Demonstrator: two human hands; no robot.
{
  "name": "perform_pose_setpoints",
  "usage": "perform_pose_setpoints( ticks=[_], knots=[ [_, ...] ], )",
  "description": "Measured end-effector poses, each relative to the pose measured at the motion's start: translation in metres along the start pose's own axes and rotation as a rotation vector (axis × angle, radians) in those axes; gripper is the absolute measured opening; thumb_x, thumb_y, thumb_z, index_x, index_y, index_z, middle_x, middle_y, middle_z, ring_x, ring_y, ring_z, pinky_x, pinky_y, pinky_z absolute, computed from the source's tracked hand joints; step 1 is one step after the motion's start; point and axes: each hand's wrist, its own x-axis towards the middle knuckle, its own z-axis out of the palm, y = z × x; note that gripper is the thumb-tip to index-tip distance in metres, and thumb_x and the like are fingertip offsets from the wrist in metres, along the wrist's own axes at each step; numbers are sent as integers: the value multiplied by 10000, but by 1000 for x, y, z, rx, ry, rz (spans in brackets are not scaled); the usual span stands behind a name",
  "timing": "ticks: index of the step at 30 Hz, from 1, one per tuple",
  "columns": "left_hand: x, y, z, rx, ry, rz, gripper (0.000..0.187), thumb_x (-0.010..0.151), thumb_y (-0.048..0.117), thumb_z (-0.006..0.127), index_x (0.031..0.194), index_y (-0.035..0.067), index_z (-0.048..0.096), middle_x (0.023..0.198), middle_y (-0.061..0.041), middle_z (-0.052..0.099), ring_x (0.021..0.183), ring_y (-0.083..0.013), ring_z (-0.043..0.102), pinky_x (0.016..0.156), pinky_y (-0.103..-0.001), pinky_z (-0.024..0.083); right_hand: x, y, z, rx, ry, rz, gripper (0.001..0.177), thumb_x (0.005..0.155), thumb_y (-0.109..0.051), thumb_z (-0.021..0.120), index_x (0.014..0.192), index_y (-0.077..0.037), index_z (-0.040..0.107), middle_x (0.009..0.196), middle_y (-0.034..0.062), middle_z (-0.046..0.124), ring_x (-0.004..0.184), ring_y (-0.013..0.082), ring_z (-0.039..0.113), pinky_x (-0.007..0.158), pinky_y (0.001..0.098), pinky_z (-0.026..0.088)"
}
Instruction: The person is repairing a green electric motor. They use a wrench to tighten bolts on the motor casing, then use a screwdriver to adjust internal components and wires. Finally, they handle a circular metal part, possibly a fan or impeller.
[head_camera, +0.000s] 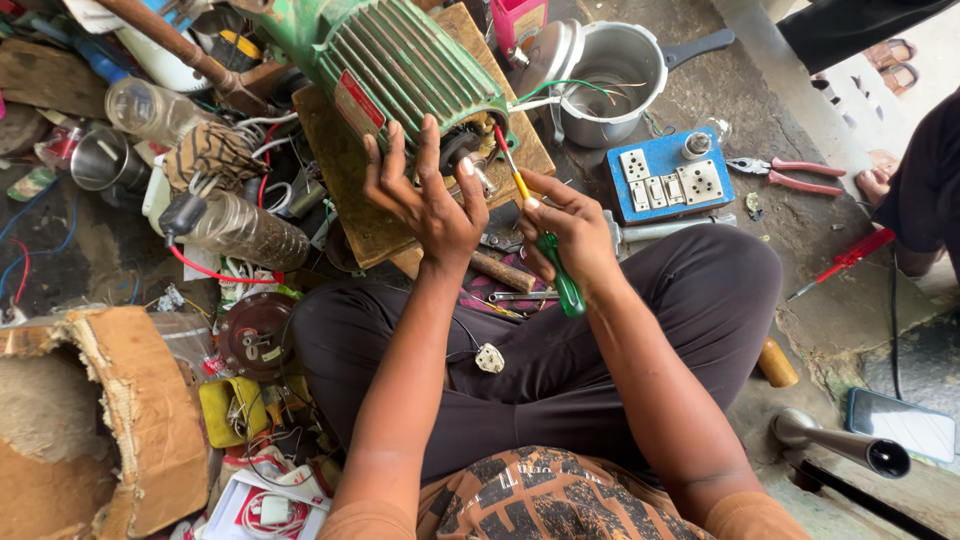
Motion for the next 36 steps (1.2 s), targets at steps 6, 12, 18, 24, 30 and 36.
perform_pose_setpoints(
  ticks=[6,12,18,24,30,36],
  knots=[
    [2,4,-5,-2,-9,8,451,1115,271,532,1528,96,486,1565,-162,377,1440,-446,353,1238,-589,338,9,16,-7,-248,47,-111,463,994,-37,600,1455,-3,579,716,36,574,442,79,477,347,262,396],
    [3,4,-6,10,0,18,454,1110,287,531,1523,103,493,1555,-162,392,1434,-456,359,1230,-591,341,15,28,-5,-358,-5,-341,431,1071,-26,605,1497,17,554,857,25,608,640,70,512,519,253,433],
    [2,-1,-5,15,-5,28,458,1103,295,537,1523,118,497,1546,-165,403,1424,-459,373,1226,-595,351,0,20,3,-94,58,-75,474,1012,-89,574,1481,-37,527,714,19,553,446,73,477,364,244,391],
    [1,-6,-6,10,-21,51,456,1111,312,541,1525,124,505,1550,-160,405,1422,-444,375,1239,-583,353,0,43,19,-371,137,-397,425,1052,-72,559,1469,-11,507,893,59,610,648,68,529,525,258,454],
    [-1,-9,-8,27,-26,42,461,1103,348,554,1517,148,534,1550,-139,411,1417,-424,384,1220,-558,369,6,29,19,-183,157,-145,479,992,-53,573,1468,-16,533,720,29,594,440,68,488,362,242,388],
    [0,-7,-10,11,-31,39,454,1107,331,547,1518,138,536,1563,-138,405,1427,-438,382,1224,-566,362,12,38,39,-216,237,-243,453,1007,-28,580,1454,29,535,767,36,620,522,70,519,426,253,419]
  ],
)
